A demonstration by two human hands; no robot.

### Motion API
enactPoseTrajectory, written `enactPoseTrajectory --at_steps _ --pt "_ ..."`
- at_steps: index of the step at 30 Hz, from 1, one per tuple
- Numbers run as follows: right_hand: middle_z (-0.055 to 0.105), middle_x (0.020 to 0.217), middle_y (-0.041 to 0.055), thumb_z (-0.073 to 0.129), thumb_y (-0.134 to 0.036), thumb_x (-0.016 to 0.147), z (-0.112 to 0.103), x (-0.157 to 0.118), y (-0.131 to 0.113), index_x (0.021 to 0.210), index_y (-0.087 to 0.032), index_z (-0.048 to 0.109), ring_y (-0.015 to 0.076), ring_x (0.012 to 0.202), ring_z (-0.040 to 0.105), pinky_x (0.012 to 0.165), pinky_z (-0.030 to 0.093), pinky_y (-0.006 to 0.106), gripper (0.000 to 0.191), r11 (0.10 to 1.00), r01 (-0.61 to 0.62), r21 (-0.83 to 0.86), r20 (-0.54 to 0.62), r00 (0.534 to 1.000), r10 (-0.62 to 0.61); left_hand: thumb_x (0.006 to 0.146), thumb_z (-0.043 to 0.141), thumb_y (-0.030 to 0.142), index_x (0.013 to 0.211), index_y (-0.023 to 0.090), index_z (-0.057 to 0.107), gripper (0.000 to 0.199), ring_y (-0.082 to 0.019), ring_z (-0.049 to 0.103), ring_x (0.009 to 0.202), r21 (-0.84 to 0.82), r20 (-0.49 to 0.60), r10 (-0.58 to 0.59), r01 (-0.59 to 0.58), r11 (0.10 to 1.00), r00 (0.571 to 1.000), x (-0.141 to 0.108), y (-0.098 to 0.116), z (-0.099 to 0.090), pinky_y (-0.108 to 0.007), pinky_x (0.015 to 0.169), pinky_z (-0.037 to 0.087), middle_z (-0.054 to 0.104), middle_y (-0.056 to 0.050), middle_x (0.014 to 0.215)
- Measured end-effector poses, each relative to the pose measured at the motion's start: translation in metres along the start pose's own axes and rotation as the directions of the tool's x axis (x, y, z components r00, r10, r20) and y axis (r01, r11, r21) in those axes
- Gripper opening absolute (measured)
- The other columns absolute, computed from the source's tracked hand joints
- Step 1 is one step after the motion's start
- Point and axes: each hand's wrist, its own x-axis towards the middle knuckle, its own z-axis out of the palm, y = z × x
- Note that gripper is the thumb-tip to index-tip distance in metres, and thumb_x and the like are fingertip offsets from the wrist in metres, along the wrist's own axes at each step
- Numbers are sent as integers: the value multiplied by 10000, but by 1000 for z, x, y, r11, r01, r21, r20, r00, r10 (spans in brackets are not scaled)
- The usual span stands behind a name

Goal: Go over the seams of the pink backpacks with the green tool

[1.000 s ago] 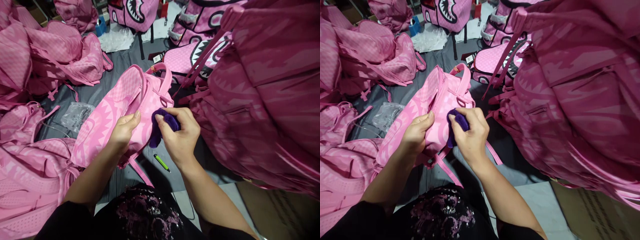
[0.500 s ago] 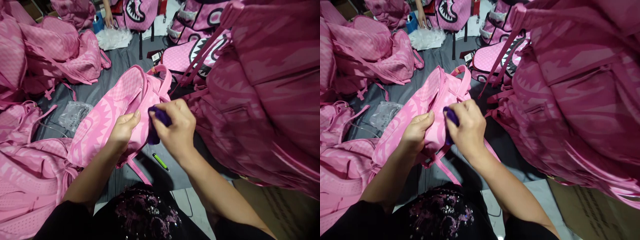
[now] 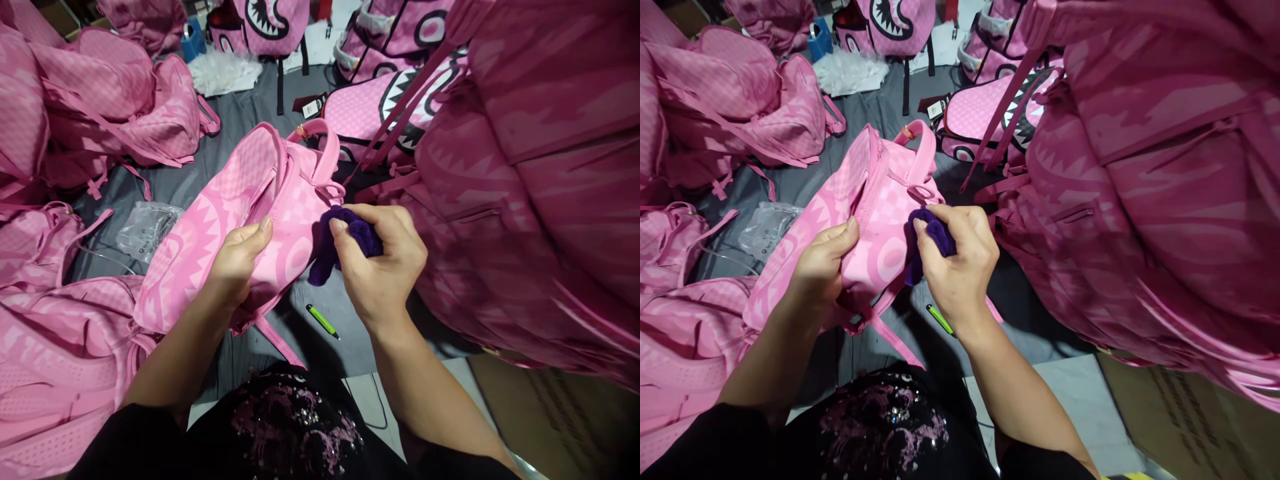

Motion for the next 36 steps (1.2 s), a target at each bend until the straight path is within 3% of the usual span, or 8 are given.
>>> enactPoseTrajectory --at_steps 4,7,11,13,16,20,25,36 --pt "666 974 52 648 -273 887 -1 -7 -6 1033 -246 705 216 916 644 818 537 407 159 1000 27 -11 2 1000 -27 721 807 480 651 140 663 376 -106 549 532 20 7 5 -5 1000 1000 0 -3 -1 -217 536 456 600 4 579" --pt "675 1141 73 626 -232 895 -2 -15 -10 1125 -259 670 250 1059 624 921 498 451 236 987 159 -8 81 984 -158 726 809 467 661 139 664 365 -100 530 503 15 24 6 -7 1000 1000 0 -3 -1 -212 499 432 579 8 556" --pt "673 1245 83 583 -166 906 -1 -23 -11 1188 -235 634 269 1112 579 877 485 438 295 895 444 -40 342 848 -406 786 768 416 792 136 700 288 -110 552 486 -58 93 -29 35 998 995 -1 -1 1 -225 473 431 630 -13 623" --pt "682 1213 87 574 -169 916 0 -22 -10 1173 -222 644 264 1088 571 846 486 420 272 863 498 -80 359 823 -441 792 766 396 791 138 692 268 -111 554 481 -66 80 -49 55 996 996 0 -1 1 -225 472 436 619 -5 612" --pt "676 1107 112 570 -194 925 6 -14 -10 1118 -187 677 246 1004 575 813 489 397 221 890 432 -149 274 883 -382 781 781 387 728 142 659 279 -95 523 465 -43 29 -74 76 996 997 1 -2 2 -214 486 436 552 33 551" --pt "661 1035 101 524 -172 936 12 -4 -4 1053 -176 703 211 921 587 764 497 347 214 888 443 -127 318 866 -386 768 795 374 684 129 642 300 -91 534 527 -65 28 -58 60 996 998 8 0 1 -220 587 466 546 40 564" --pt "648 1055 113 586 -204 920 0 5 31 1075 -160 700 222 998 623 879 514 375 197 958 203 -201 42 979 -199 695 851 381 670 130 657 317 -110 569 637 -98 -80 21 -29 995 997 27 27 -17 -249 716 459 595 28 631" --pt "678 1062 109 613 -322 925 -5 -36 70 1099 -146 691 221 1005 640 932 492 368 260 991 122 -63 209 972 -106 658 876 348 682 121 678 302 -164 613 681 -201 -147 111 -140 970 983 50 64 -41 -302 755 458 623 -5 616"
